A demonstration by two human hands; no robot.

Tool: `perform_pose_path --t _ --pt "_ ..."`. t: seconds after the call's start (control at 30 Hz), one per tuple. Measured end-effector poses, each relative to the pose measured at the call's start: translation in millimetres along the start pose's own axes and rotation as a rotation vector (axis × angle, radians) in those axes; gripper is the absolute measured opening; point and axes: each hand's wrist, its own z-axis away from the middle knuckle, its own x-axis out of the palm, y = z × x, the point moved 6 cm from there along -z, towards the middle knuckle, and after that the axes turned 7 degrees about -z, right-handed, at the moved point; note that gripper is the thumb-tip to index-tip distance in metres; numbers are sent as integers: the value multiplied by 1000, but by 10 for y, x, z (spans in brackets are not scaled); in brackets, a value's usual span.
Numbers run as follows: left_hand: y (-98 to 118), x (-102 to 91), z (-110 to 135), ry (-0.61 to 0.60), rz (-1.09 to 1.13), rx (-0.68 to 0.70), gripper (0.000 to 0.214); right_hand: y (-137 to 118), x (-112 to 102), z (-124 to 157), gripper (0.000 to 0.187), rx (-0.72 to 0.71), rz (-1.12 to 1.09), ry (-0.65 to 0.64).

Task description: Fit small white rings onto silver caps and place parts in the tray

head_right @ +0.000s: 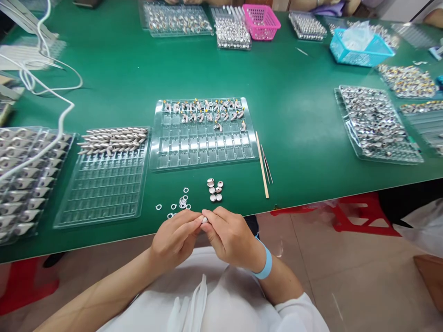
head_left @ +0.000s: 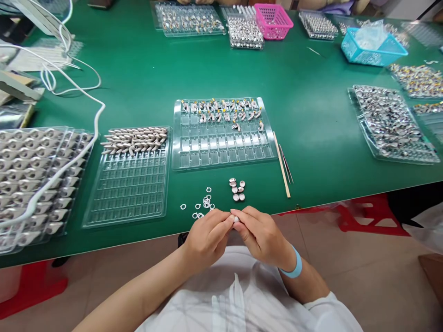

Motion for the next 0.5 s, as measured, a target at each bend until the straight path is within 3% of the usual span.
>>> perform_pose_path --t 0.3,0.5 --pt "26 -58 -57 29 -50 -30 31 11 -7 3 36 -5 -49 67" --pt "77 -125 -89 32 -48 -28 42 -49 -19 0 37 -53 -59 123"
